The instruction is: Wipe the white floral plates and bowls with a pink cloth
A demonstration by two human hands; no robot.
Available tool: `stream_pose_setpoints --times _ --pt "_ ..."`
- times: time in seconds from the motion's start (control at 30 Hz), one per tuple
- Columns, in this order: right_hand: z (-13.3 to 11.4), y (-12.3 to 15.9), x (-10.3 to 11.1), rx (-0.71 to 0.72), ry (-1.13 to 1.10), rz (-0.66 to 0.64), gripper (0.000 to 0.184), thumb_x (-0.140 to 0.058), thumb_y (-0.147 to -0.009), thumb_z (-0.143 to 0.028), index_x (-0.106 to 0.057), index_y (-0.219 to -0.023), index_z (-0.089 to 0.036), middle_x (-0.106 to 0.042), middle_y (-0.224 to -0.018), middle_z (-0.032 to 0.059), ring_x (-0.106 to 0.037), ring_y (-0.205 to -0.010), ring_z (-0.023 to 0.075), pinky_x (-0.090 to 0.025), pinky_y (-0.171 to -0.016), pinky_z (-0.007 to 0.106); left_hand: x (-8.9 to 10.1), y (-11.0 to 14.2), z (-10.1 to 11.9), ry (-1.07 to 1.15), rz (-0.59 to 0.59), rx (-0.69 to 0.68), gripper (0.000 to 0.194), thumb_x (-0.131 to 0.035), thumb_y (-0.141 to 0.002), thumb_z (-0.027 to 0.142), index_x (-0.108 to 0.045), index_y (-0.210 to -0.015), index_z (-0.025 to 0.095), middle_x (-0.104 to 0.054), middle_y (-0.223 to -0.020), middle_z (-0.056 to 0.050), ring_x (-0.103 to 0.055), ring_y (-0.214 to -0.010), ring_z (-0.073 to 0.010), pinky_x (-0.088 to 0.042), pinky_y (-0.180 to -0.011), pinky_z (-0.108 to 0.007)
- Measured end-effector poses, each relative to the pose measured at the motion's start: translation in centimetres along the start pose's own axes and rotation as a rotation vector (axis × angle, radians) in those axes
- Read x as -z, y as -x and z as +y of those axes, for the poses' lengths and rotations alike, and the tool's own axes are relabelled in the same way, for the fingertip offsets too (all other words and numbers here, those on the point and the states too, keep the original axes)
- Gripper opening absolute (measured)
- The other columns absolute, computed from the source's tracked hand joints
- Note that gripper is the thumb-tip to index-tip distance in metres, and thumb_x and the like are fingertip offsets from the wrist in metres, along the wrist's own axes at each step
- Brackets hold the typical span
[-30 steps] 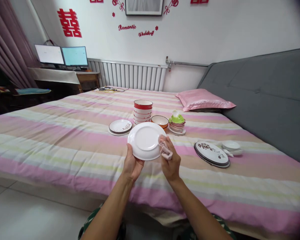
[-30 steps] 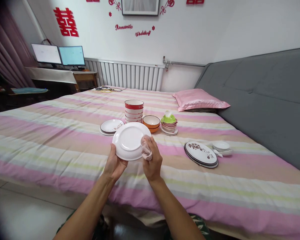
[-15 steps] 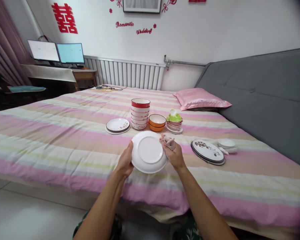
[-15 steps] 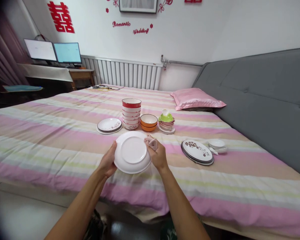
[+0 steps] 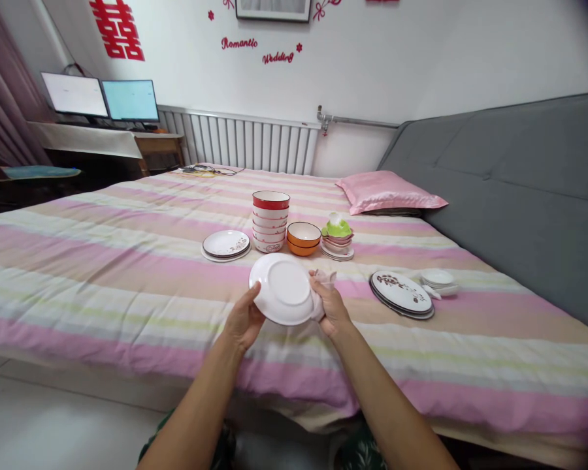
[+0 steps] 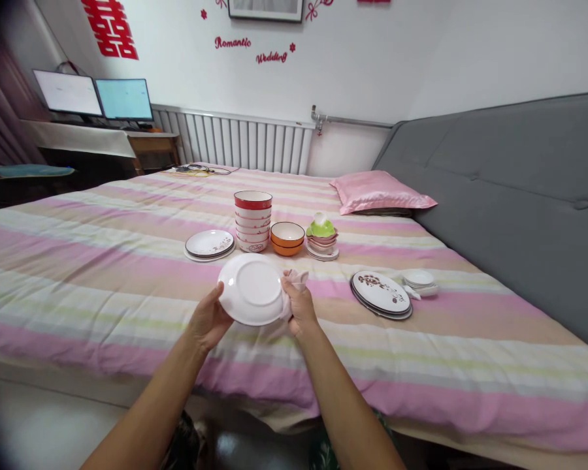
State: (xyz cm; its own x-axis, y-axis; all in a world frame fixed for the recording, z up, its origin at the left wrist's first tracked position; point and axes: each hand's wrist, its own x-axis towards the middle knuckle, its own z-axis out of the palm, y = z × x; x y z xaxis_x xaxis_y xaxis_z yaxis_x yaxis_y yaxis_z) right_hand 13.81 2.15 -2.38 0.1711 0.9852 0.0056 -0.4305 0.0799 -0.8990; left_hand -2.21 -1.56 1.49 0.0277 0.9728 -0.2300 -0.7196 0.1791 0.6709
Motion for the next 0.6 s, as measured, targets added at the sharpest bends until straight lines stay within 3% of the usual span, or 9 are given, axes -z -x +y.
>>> stream_pose_setpoints --times 0.1,0.2,0.3,0.4,0.47,0.6 --pt "0.3 0.5 -0.7 0.067 -0.044 0.089 0.053 -0.07 -0.066 -0.041 -0.055 -0.112 -0.018 -0.07 -0.1 0.006 -0.066 -0.092 0.021 -0.054 -0.081 0.038 -0.8 0.1 -2.2 -0.018 -0.078 -0.162 0.055 -0.077 -0.061 0.013 -0.062 -0.113 0.017 -0.071 -0.106 -0.007 -0.063 -0.105 -0.0225 -0.051 -0.087 -0.028" --pt "0.3 1.5 -1.3 0.135 -0.043 0.117 0.057 -0.07 -0.067 -0.038 -0.052 -0.116 -0.017 -0.065 -0.11 0.0082 -0.063 -0.099 0.0204 -0.051 -0.088 0.038 -1.5 0.0 -3.5 -0.027 0.033 -0.282 0.064 -0.079 -0.055 0.006 -0.06 -0.115 0.018 -0.072 -0.101 -0.006 -0.065 -0.099 -0.0212 -0.05 -0.087 -0.029" --pt "0.3 2.3 -1.4 0.21 0.035 0.031 0.059 -0.07 -0.064 -0.03 -0.048 -0.118 -0.02 -0.061 -0.117 0.0071 -0.061 -0.104 0.0192 -0.051 -0.087 0.035 -1.5 -0.1 -3.1 -0.017 0.104 -0.326 0.063 -0.079 -0.054 0.004 -0.062 -0.113 0.017 -0.074 -0.093 -0.005 -0.067 -0.092 -0.0208 -0.051 -0.086 -0.031" --pt "0.5 2.6 -1.3 0.186 0.117 -0.039 0.063 -0.063 -0.062 -0.023 -0.041 -0.122 -0.024 -0.061 -0.111 0.0038 -0.063 -0.092 0.0161 -0.054 -0.071 0.027 -1.3 -0.1 -2.3 0.003 0.137 -0.351 0.059 -0.077 -0.054 0.001 -0.064 -0.109 0.017 -0.074 -0.091 -0.004 -0.068 -0.089 -0.0193 -0.052 -0.084 -0.029" --pt "0.8 2.5 -1.2 0.165 0.177 -0.014 0.06 -0.058 -0.062 -0.021 -0.04 -0.119 -0.025 -0.062 -0.102 0.0013 -0.063 -0.079 0.0135 -0.052 -0.061 0.023 -1.3 -0.1 -2.0 0.02 0.158 -0.345 0.056 -0.075 -0.055 0.0 -0.065 -0.107 0.018 -0.074 -0.088 -0.003 -0.068 -0.086 -0.018 -0.053 -0.082 -0.027" --pt "1.5 2.1 -1.1 0.277 0.369 0.094 0.039 -0.053 -0.067 -0.023 -0.045 -0.106 -0.023 -0.061 -0.086 -0.0014 -0.062 -0.07 0.0126 -0.051 -0.06 0.024 -1.4 0.0 -2.0 0.047 0.209 -0.32 0.056 -0.072 -0.056 -0.003 -0.065 -0.107 0.018 -0.074 -0.082 -0.001 -0.069 -0.082 -0.0169 -0.053 -0.084 -0.028"
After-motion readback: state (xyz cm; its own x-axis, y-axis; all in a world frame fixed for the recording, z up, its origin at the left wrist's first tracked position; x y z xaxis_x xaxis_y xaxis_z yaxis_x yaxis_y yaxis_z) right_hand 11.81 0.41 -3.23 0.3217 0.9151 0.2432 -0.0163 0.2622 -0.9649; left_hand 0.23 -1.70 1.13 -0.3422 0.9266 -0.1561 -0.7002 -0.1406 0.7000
